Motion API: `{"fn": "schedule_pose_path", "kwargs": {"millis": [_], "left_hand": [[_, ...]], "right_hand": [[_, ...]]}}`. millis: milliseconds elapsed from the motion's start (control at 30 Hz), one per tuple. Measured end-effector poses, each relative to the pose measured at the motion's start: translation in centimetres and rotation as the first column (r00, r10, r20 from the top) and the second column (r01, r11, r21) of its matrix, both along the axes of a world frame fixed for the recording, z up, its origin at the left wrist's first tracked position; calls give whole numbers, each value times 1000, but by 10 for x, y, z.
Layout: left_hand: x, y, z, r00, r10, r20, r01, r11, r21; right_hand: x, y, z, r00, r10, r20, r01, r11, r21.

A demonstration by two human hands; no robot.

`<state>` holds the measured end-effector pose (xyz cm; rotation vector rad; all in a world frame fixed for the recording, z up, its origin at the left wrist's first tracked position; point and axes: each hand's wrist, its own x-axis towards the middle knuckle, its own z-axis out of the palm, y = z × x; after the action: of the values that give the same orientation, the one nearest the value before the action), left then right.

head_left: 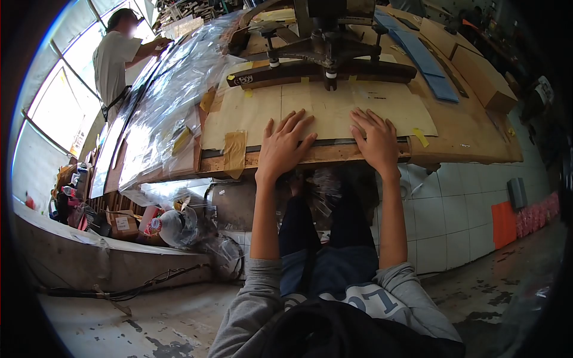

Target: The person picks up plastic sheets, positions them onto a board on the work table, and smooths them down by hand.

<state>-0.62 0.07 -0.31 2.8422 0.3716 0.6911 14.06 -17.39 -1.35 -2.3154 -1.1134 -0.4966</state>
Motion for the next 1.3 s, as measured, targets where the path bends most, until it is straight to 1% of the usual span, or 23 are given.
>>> {"fn": "schedule_pose_path", "kwargs": {"millis": [367, 467, 767, 967, 1000, 1133, 1233, 1300], "left_hand": [[-1, 2, 0, 999, -10, -32, 10, 1000, -2], [-6, 3, 6, 996, -77, -41, 74, 995, -59], [-9, 2, 12, 987, -137, -79, 131, 989, -70], [-4, -2, 9, 996, -69, -63, 68, 997, -24], [-2, -3, 10, 998, -69, 4, 69, 997, 17], [11, -19, 18, 998, 58, -5, -58, 998, 32], [18, -22, 22, 998, 60, -4, -60, 994, -89], [17, -15, 13, 996, -35, 80, 45, 992, -118]], "right_hand": [[0, 0, 0, 1000, 8, 15, -8, 1000, 4], [0, 0, 0, 1000, 13, 3, -13, 1000, 1], [-1, -1, 2, 1000, 23, 3, -23, 999, -25], [-4, -3, 4, 1000, 28, -6, -28, 999, -43], [-3, -2, 4, 1000, 29, 0, -29, 999, -40], [-4, -3, 4, 999, 35, -5, -35, 999, -39], [-5, -4, 6, 999, 38, -21, -39, 999, -32], [-4, -4, 7, 999, 39, -35, -40, 999, -11]]}}
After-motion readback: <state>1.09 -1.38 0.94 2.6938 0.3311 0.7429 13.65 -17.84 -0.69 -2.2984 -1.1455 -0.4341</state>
